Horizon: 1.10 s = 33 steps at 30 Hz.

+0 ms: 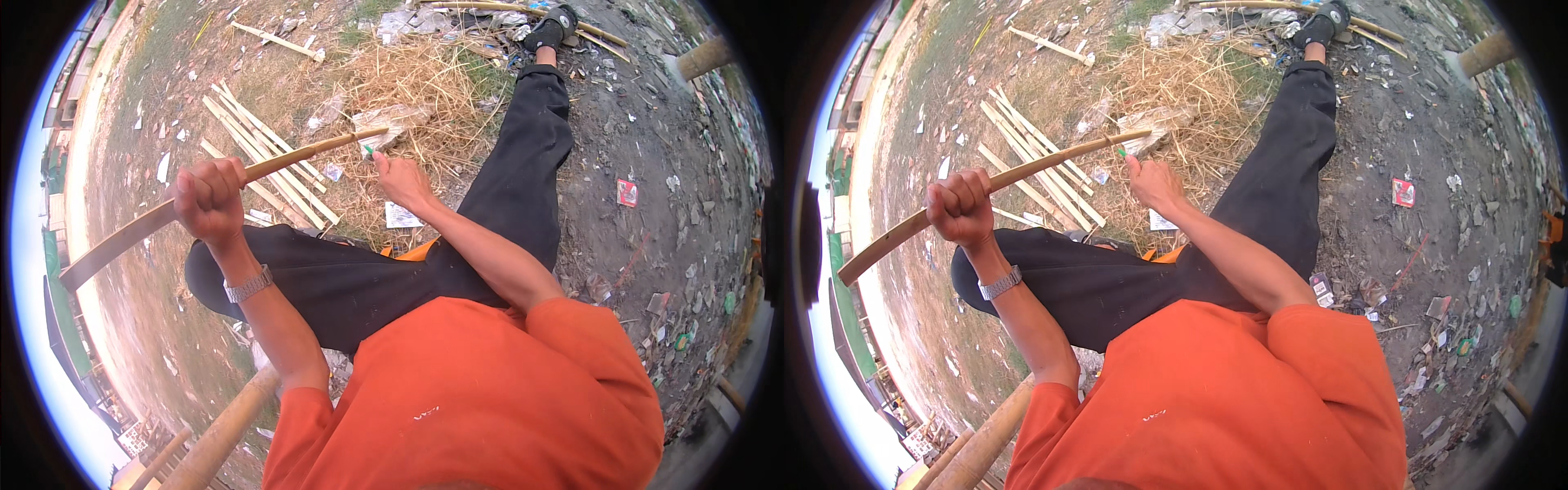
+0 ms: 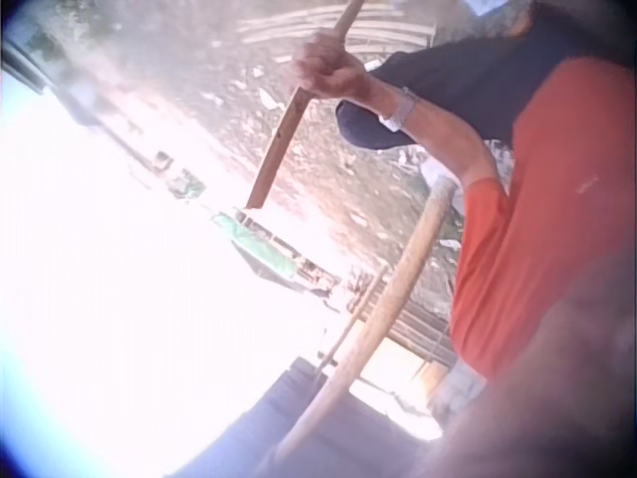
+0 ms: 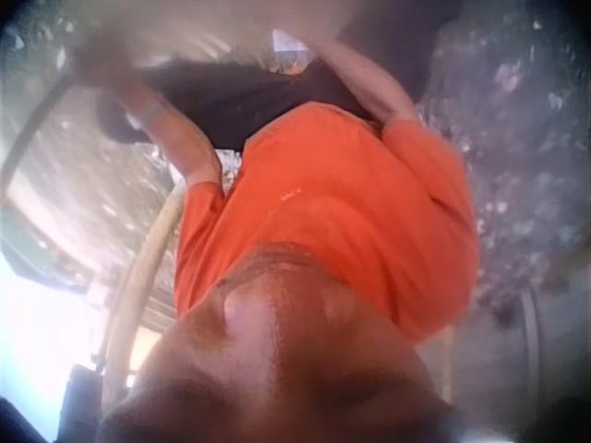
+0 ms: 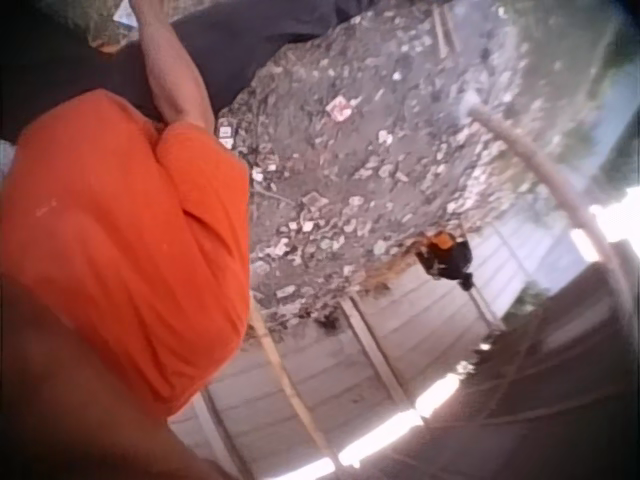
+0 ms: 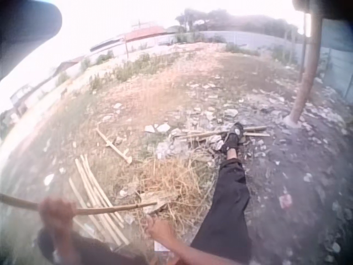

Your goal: The person sits on a small orange stool and uses a green utility knife to shave and smooth a long bamboo pole held between their legs. They rotate the pole and scrape its surface to remove the outer layer, with bamboo shavings accumulating on the ground.

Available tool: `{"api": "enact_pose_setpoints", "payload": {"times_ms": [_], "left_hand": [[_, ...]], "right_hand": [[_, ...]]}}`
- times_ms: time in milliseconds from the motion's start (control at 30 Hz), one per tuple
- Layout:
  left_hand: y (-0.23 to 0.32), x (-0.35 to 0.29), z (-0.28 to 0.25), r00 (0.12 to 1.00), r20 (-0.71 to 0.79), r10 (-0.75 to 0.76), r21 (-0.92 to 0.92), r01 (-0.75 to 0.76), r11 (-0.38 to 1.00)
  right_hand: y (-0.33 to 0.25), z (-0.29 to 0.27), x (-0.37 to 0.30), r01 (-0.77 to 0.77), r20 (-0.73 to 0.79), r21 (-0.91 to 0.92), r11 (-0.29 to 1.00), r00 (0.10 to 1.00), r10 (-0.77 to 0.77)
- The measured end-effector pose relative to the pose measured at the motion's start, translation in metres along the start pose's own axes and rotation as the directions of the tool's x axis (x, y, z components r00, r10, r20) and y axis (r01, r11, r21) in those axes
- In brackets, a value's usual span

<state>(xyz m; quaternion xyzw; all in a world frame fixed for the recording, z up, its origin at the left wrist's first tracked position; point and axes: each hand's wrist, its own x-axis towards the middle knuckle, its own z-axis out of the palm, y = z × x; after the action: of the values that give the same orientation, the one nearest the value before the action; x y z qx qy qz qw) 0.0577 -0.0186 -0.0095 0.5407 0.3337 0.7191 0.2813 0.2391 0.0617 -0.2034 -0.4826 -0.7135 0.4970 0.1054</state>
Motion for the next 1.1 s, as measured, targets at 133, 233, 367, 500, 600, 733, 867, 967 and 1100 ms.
{"api": "enact_pose_setpoints", "payload": {"times_ms": [133,233,367,500,600,733,867,967,1100], "left_hand": [[0.0,-0.003,0.001,1.0,0.013,0.002,0.002,-0.002,1.0],[-0.001,-0.004,0.0,1.0,0.03,-0.008,-0.009,0.008,1.0],[0.0,-0.004,-0.002,1.0,0.013,-0.005,-0.03,0.005,1.0],[0.0,-0.001,0.006,0.999,-0.001,-0.047,0.028,0.047,0.998],[0.001,-0.005,0.002,0.999,-0.011,-0.048,0.02,0.048,0.999],[0.0,-0.002,0.003,0.999,0.015,-0.031,0.019,0.03,0.999],[-0.002,-0.003,0.005,0.999,0.041,-0.018,-0.004,0.018,1.0],[-0.001,-0.006,0.004,1.0,0.004,-0.028,0.0,0.028,1.0],[0.002,-0.005,-0.008,0.984,-0.165,-0.061,-0.014,0.06,0.998]], "right_hand": [[-0.021,0.001,-0.013,0.056,0.045,0.081,0.995,0.997,-0.06],[-0.007,0.012,-0.008,0.036,0.001,0.069,0.997,0.999,-0.036],[-0.026,-0.006,-0.013,0.091,0.008,0.141,0.986,0.996,-0.093],[-0.042,0.004,-0.03,0.206,-0.062,0.214,0.955,0.978,-0.197],[-0.041,0.005,-0.029,0.199,-0.052,0.227,0.953,0.98,-0.192],[-0.042,0.004,-0.03,0.202,-0.075,0.261,0.944,0.979,-0.189],[-0.036,0.009,-0.028,0.233,-0.102,0.207,0.95,0.971,-0.215],[-0.025,0.015,-0.019,0.312,-0.165,0.026,0.95,0.938,-0.303],[-0.037,0.016,-0.014,0.27,-0.17,-0.077,0.96,0.945,-0.28]]}}
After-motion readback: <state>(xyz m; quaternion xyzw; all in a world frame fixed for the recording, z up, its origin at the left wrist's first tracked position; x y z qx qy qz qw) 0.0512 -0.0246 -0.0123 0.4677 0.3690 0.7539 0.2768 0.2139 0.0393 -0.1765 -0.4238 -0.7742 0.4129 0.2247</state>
